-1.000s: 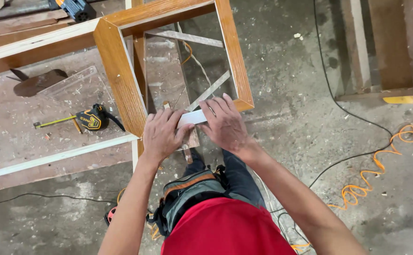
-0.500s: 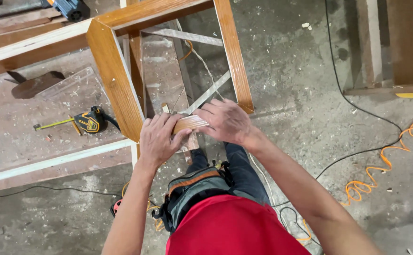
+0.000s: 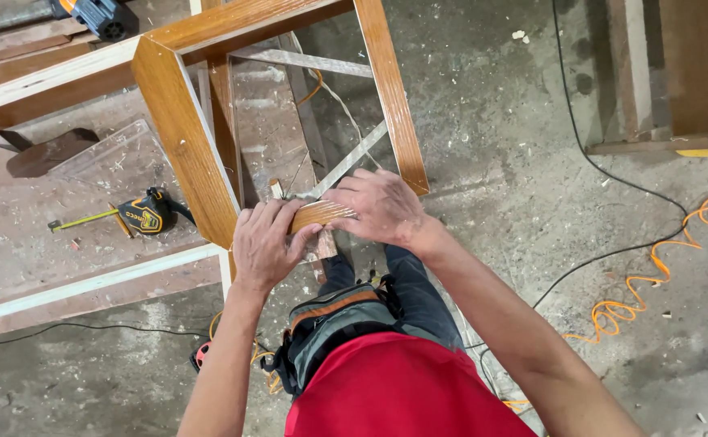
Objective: Assembling and gluing wooden frame components in a woodworking shop.
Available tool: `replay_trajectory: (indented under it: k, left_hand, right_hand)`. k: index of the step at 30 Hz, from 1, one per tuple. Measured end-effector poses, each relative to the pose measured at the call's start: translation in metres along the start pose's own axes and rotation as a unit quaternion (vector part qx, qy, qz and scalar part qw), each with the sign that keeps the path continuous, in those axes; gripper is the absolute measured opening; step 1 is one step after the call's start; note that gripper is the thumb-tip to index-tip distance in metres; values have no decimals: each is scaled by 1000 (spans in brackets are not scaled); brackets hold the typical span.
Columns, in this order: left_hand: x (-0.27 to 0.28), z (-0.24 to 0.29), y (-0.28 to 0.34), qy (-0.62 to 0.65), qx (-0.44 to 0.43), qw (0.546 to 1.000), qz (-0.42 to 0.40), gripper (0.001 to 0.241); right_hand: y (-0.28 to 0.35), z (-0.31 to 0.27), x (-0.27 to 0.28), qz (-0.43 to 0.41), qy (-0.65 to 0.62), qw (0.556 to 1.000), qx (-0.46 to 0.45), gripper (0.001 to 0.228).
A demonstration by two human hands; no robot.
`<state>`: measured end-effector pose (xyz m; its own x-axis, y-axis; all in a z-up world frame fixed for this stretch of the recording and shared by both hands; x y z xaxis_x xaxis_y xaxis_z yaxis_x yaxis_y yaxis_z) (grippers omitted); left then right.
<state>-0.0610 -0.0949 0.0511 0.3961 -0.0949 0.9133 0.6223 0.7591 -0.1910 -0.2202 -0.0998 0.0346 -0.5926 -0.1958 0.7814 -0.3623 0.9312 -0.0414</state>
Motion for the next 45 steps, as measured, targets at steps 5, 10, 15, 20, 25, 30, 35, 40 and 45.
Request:
replay_trajectory:
  k: [5, 10, 15, 20, 25, 30, 35, 40, 45]
  left_hand:
    - [1, -1, -1, 4, 2, 1000, -6, 42]
    - [-2, -5, -1, -2, 14, 1000, -8, 40]
    - [-10, -10, 7, -21, 5, 1000, -21, 55]
    - [-5, -6, 8, -19, 24, 1000, 0, 59]
    - [-16, 1, 5, -34, 13, 999, -7, 62]
    - [-24, 0, 14, -24, -9, 995, 99, 49]
    - [-25, -2, 13, -21, -5, 995, 94, 49]
    - [-27, -8, 14, 24, 13, 994, 109, 48]
    - [-37, -8, 15, 3, 13, 996, 89, 46]
  right_hand:
    - [0, -1, 2, 8, 2, 1000, 24, 48]
    - [-3, 0, 0, -8, 11, 999, 41, 50]
    - [0, -15, 7, 6, 64, 995, 73, 60]
    - [4, -16, 20, -3, 133, 988, 78, 52]
    - [2, -9, 6, -38, 154, 984, 80, 40]
    - [3, -10, 0, -27, 232, 969, 81, 43]
    - [3, -11, -4, -26, 263, 961, 84, 45]
    - [0, -10, -8, -44, 255, 964, 61, 43]
    - [2, -5, -13, -46, 269, 960, 55, 44]
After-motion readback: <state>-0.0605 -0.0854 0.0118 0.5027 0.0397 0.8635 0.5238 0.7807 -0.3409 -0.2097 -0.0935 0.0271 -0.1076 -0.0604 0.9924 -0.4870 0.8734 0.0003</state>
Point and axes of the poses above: each hand's wrist, its own y-axis away from the middle knuckle, its own x-axis out of the back of the hand, z = x × y, the point moved 8 cm from there along -y, towards the middle knuckle, and after that the axes turned 8 degrees about -x, right-handed, at the moved point
